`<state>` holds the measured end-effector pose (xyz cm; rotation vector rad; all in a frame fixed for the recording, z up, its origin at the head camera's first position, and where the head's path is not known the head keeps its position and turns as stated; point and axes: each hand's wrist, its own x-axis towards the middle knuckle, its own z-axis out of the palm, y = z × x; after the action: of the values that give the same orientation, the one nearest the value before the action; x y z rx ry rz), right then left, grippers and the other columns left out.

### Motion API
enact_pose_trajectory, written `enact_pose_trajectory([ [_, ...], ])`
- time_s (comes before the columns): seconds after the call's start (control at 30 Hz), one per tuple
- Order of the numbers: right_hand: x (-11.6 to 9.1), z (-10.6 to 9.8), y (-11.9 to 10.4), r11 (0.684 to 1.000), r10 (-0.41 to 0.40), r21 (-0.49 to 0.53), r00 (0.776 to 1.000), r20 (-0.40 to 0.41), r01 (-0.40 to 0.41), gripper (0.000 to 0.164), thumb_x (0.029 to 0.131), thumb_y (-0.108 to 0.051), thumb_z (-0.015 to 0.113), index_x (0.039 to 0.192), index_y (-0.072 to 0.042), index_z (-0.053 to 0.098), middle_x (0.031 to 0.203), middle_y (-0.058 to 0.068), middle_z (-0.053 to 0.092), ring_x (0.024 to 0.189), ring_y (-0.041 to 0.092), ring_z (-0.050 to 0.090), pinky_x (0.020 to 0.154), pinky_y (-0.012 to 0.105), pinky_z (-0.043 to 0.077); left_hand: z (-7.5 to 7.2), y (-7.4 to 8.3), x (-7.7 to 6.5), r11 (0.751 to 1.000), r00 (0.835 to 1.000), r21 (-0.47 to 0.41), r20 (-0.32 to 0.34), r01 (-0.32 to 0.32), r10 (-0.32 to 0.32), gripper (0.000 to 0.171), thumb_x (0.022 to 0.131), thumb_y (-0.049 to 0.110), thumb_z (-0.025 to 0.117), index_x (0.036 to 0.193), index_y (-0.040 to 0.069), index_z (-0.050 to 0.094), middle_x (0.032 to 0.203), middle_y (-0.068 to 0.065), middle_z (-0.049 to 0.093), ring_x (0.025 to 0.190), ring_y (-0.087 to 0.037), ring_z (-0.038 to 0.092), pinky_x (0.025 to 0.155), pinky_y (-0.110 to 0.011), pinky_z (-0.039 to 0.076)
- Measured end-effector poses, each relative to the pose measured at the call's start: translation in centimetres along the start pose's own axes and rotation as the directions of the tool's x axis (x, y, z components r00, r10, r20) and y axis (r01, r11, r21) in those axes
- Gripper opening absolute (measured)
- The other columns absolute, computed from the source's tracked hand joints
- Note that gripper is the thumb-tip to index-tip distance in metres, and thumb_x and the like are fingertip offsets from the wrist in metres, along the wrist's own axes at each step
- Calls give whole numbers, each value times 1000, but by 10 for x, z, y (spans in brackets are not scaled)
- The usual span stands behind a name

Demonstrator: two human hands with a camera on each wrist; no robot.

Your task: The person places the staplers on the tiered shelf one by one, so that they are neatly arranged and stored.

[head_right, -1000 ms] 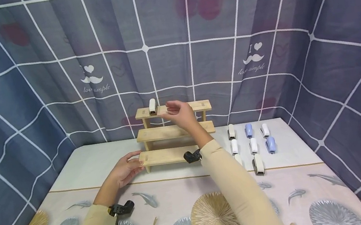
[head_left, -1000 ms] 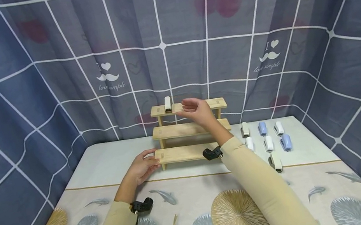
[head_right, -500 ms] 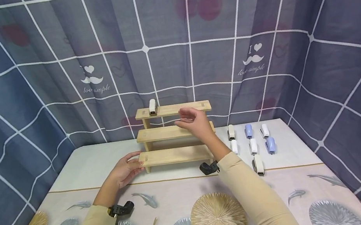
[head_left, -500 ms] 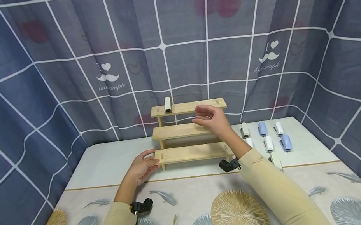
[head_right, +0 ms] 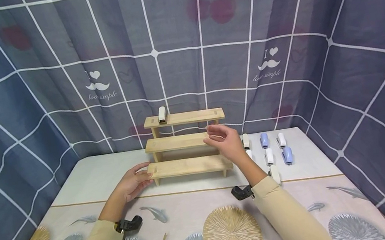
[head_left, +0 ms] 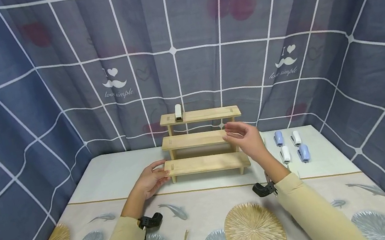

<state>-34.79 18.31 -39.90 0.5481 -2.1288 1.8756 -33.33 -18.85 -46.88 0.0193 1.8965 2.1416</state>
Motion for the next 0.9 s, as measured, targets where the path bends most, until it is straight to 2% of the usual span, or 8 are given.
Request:
enact_pose_trajectory([
  [0.43, -36, -36, 10, 996, 20, -81, 998, -51, -24, 50, 88, -12, 81, 133, 2, 63, 137, 23, 63, 124, 32, 65, 99, 18, 55, 2, -2, 3, 1000, 1000, 10, -17, 5, -5, 65, 97, -10, 59, 156, -3, 32, 109, -8, 63, 85, -11, 68, 76, -20, 61],
  [0.63, -53, -53, 14, 989, 39, -138, 996, -81, -50, 49, 90, -17, 80, 134, 0, 64, 136, 22, 64, 121, 20, 67, 97, 16, 55, 2, -2, 2, 1000, 1000, 1, -18, 8, -8, 67, 97, -9, 59, 157, -3, 31, 110, -9, 62, 85, -11, 68, 76, -20, 61],
  [0.77, -64, -63, 15, 988, 39, -141, 993, -114, -55, 47, 90, -15, 80, 131, 1, 65, 131, 14, 68, 116, 10, 68, 96, 15, 56, 2, -1, 1, 1000, 1000, 6, -18, 11, -11, 67, 97, -9, 59, 157, -1, 31, 112, -9, 61, 86, -11, 68, 76, -19, 61],
  [0.9, -75, -73, 18, 990, 37, -127, 990, -136, -55, 47, 90, -14, 80, 130, 4, 65, 125, 4, 71, 114, 9, 68, 95, 15, 56, 3, -1, 1, 1000, 1000, 7, -13, 3, -3, 67, 97, -9, 59, 157, -3, 30, 111, -9, 62, 86, -11, 68, 76, -19, 61],
])
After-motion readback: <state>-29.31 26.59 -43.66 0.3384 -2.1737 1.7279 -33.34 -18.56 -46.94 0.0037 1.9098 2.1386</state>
